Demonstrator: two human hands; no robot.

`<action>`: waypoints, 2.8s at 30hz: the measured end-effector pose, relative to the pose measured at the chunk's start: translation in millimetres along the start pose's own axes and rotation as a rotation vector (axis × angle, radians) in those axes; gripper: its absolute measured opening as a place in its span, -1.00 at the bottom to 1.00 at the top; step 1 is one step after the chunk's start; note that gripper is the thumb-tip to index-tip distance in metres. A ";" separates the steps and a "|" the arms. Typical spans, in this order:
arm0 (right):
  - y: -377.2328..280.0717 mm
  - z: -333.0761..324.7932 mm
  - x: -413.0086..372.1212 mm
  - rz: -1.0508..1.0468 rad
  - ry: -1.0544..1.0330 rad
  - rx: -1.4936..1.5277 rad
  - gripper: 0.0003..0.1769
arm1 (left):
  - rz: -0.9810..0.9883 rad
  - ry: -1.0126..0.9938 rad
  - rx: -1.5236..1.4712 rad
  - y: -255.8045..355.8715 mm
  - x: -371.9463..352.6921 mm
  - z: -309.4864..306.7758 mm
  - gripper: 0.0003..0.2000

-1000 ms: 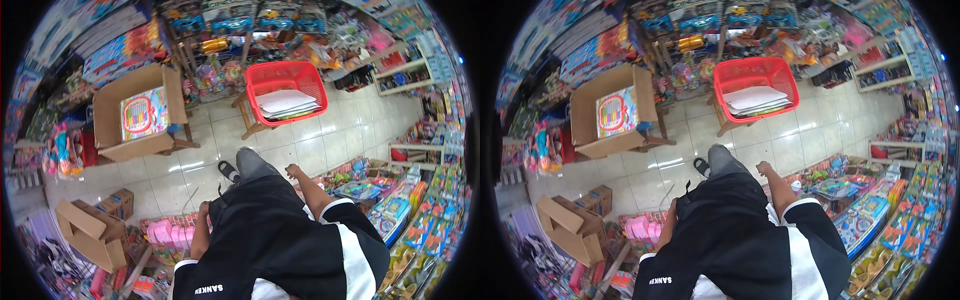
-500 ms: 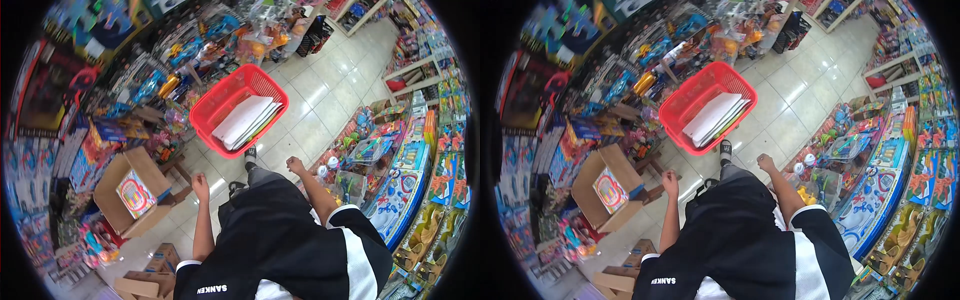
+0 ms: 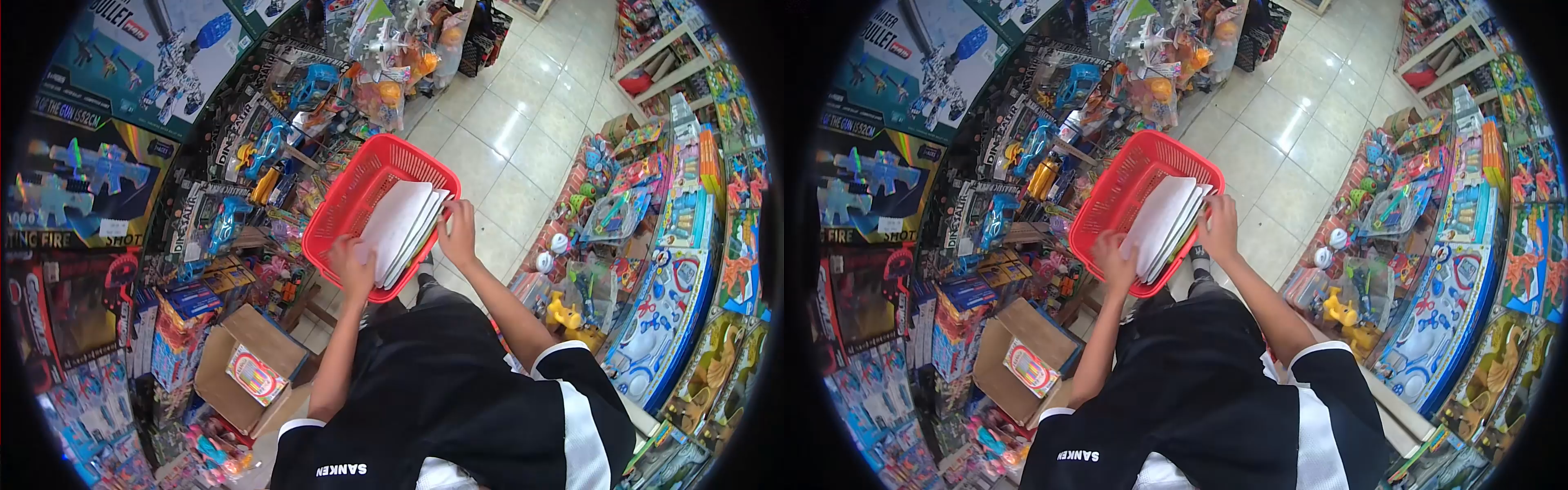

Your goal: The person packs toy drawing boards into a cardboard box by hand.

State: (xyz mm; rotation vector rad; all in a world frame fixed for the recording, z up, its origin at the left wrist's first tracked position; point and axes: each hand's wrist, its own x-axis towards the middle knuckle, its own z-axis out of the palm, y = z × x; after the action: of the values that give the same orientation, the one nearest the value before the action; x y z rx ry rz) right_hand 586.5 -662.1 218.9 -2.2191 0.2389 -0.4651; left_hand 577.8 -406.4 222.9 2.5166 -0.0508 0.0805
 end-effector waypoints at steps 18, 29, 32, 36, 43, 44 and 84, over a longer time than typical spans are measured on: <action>-73.8 41.1 -68.4 0.005 0.096 -0.156 -0.63 | 0.242 -0.626 -0.060 -33.0 35.8 12.1 -0.66; -96.6 92.9 -75.3 0.585 0.173 0.580 -0.55 | 0.047 -0.447 -0.684 -97.0 53.3 -103.6 -0.65; -127.3 76.7 -67.1 0.614 -0.023 0.797 -0.56 | -0.145 -0.508 -1.047 -120.2 42.5 -103.0 -0.63; -132.3 84.2 -69.9 0.578 -0.133 0.849 -0.65 | -0.555 -0.528 -1.457 -145.1 36.8 -109.1 -0.59; -108.9 82.8 -54.0 0.454 -0.535 0.327 -0.72 | -0.449 -0.414 -1.246 -146.9 28.7 -125.6 -0.53; -106.2 78.4 -52.2 0.213 -0.512 -0.069 -0.69 | -0.493 -0.383 -1.262 -153.7 26.8 -125.8 -0.54; -121.1 -66.3 -42.8 0.195 0.481 0.239 -0.62 | -0.569 -0.132 -1.275 -156.8 -60.0 -165.5 -0.53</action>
State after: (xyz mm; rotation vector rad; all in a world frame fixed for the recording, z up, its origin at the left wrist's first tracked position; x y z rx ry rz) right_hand 522.1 -618.2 340.7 -1.8041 0.6130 -0.8673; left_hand 519.0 -181.4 261.5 1.1883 0.4242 -0.2704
